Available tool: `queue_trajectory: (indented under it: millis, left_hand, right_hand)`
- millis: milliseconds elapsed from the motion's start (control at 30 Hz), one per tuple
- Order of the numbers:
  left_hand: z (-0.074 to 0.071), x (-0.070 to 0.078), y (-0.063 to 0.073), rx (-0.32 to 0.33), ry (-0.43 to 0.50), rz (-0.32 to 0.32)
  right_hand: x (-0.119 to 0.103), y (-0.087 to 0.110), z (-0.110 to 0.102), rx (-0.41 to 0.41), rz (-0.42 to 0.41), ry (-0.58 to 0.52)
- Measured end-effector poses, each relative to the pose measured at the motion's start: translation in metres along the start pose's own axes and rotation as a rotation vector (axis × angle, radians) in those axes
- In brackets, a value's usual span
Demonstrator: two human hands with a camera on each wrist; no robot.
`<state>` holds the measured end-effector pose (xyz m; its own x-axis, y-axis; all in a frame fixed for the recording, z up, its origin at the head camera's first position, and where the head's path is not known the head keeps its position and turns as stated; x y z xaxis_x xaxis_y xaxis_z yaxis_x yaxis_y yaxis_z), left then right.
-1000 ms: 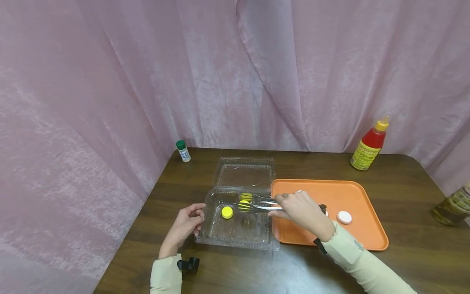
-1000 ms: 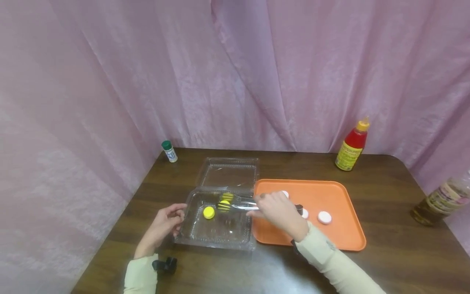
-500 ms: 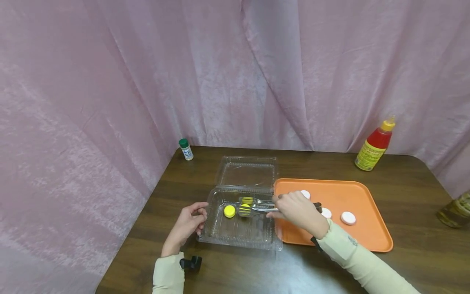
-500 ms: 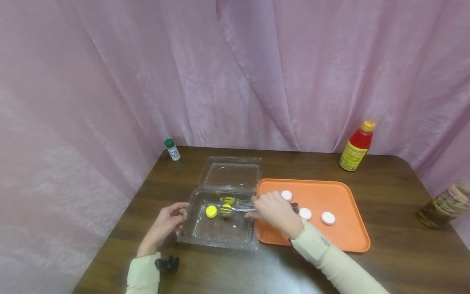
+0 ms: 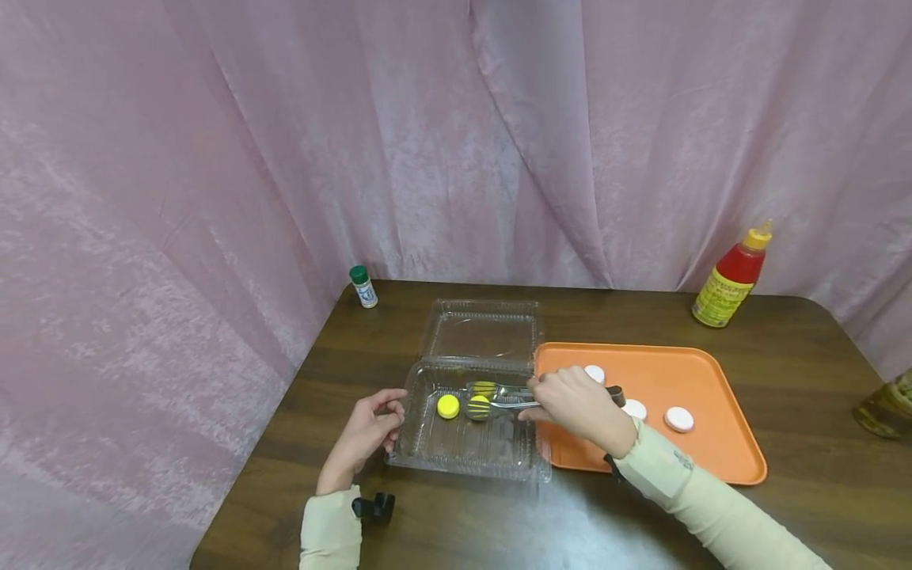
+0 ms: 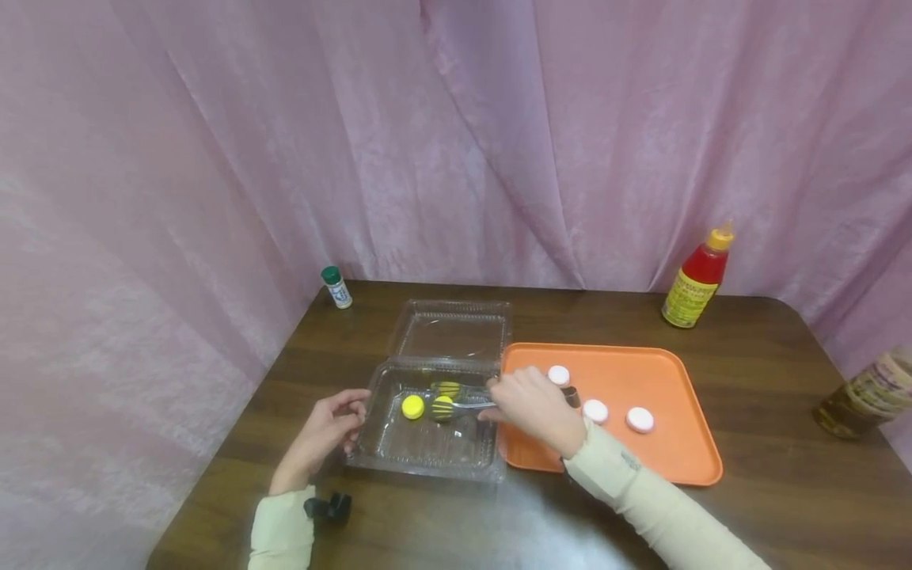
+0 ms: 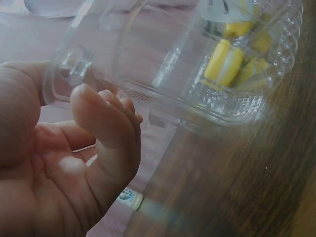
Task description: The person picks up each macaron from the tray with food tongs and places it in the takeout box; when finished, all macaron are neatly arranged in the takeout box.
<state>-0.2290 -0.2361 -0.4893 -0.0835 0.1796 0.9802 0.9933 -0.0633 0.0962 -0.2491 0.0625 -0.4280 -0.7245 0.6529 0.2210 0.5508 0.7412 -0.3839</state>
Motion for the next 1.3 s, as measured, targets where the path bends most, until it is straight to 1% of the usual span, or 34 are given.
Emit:
queue_trajectory:
  millis: [267,400,533,733,900,1167,1300]
  left_hand:
    - [0.000,0.000,0.000,-0.001,-0.001,0.000]
    - [0.000,-0.002,0.000,0.003,0.007,-0.009]
    - [-0.001,-0.003,0.000,0.005,0.011,-0.004]
    - [0.000,-0.002,-0.001,0.000,0.009,0.001]
    - [0.000,-0.002,0.000,0.003,0.005,0.000]
    - [0.000,-0.001,0.000,0.008,0.003,-0.010]
    - [0.000,-0.001,-0.001,0.005,0.002,-0.007]
  right_hand:
    - [0.000,-0.002,-0.002,0.016,-0.007,-0.011]
    - [0.001,-0.001,-0.005,0.000,0.012,-0.019]
    - [0.004,0.001,-0.010,-0.011,0.055,-0.043]
    - [0.013,0.009,-0.016,-0.010,0.127,-0.118]
    - [0.021,0.016,-0.024,0.009,0.152,-0.165]
    - [0.035,0.030,-0.032,0.064,0.185,-0.128]
    - [0.043,0.038,-0.033,0.066,0.214,-0.132]
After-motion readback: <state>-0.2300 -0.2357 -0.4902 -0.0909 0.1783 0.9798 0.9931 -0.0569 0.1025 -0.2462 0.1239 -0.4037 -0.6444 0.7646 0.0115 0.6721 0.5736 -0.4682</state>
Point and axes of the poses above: each hand's wrist, its own y-axis away from the middle knuckle, its own z-axis out of the palm, x = y × z, the point moved 6 cm from there along -y, towards the middle knuckle, and after that the axes turned 3 degrees about x, right-handed, at the moved point
